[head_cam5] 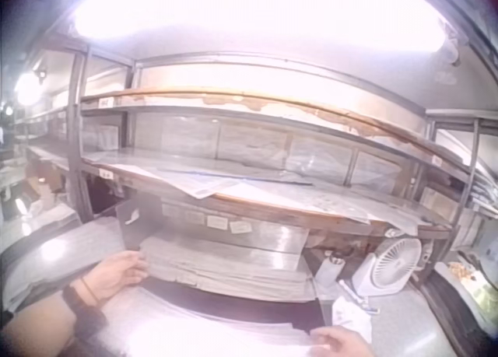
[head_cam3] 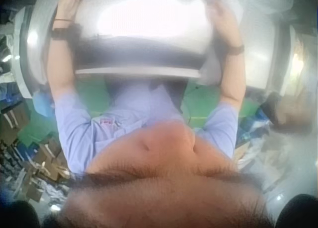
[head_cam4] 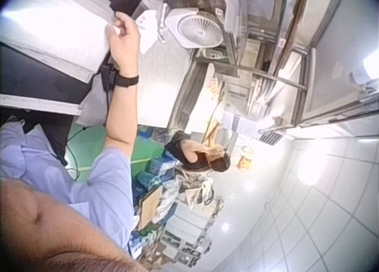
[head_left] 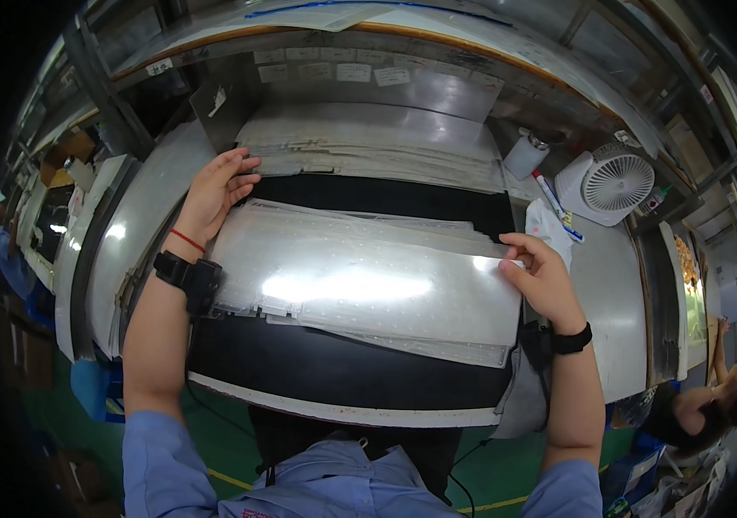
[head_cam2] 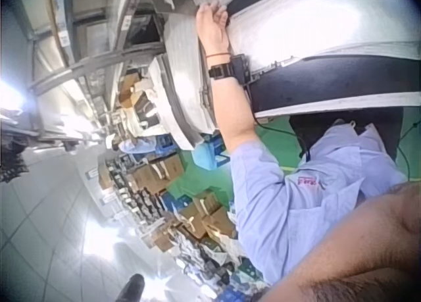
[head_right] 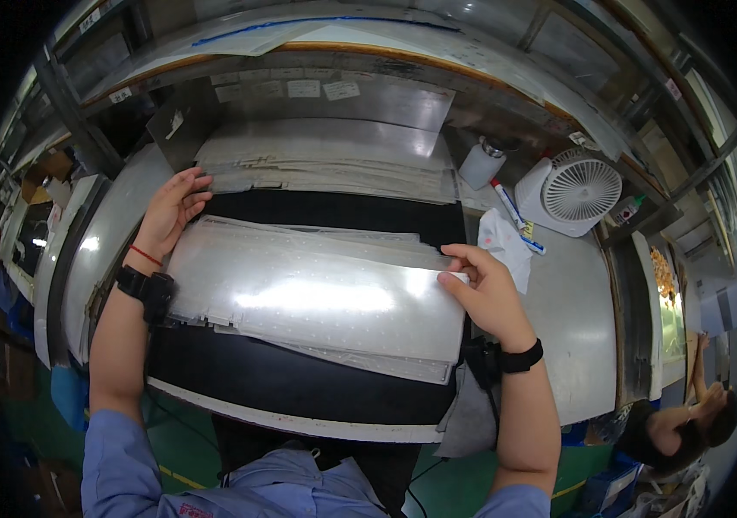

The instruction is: The recorder is inspecting and peeling back layers of transparent plastic sheets at a factory assembly station.

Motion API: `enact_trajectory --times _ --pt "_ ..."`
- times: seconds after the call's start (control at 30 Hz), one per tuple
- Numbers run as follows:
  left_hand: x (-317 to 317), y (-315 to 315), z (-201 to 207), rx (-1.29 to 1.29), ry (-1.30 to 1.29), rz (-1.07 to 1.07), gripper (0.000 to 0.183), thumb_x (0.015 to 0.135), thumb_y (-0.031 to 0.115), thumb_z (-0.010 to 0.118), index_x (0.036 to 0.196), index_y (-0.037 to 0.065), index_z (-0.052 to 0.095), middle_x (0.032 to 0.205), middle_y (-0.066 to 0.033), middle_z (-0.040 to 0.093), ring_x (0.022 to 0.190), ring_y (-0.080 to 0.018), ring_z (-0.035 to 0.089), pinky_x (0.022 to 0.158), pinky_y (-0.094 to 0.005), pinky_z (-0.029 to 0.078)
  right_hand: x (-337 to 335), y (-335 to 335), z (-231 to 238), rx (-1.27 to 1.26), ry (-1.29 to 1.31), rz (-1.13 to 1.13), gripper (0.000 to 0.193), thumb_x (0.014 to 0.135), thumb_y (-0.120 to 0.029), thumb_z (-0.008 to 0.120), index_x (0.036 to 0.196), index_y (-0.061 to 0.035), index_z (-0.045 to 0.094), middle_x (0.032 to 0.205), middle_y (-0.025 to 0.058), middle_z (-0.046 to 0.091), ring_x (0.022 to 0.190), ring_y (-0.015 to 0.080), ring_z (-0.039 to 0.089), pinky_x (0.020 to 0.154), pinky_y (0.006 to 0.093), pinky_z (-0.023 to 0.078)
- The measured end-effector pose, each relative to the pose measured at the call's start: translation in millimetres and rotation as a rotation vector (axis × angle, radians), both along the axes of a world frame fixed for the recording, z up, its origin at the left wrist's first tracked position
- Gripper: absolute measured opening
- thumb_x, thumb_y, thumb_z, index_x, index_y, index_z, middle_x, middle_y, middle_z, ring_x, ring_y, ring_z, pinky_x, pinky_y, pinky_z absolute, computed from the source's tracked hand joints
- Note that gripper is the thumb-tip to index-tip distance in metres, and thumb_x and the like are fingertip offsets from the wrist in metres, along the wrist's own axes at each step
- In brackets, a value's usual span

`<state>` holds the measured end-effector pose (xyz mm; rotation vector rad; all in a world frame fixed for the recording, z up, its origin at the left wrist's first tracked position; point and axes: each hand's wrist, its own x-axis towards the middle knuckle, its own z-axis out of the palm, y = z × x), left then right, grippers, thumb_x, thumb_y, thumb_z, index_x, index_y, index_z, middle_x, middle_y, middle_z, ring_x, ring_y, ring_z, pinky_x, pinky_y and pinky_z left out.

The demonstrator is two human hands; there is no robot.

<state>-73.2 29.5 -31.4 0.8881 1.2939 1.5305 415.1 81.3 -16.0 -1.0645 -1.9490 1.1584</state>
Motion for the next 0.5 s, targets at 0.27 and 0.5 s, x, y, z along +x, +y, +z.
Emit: enact_trajectory --times 0.27,0.5 --pt "-1 -1 0 -0.006 0.014 -0.022 0.034 0.1 0.02 0.049 0.128 0.001 0.048 0.114 -0.0097 0.062 0.092 -0.0132 0.063 0.079 -0.0218 0.053 -2 -2 -1 0.034 -0.051 0.074 0.024 0.086 -0.006 0.065 0.109 0.0 0.065 0.091 0.0018 0.061 0.084 0.0106 0.056 0.077 0.024 0.045" --pt "7 -3 5 -0.072 0.073 -0.085 0.033 0.1 0.021 0.049 0.126 0.001 0.049 0.111 -0.0092 0.063 0.091 -0.0118 0.063 0.08 -0.0204 0.052 7 4 7 -0.015 0.005 -0.113 0.022 0.087 -0.007 0.064 0.108 -0.0008 0.066 0.086 0.0004 0.061 0.08 0.0094 0.055 0.075 0.0233 0.044"
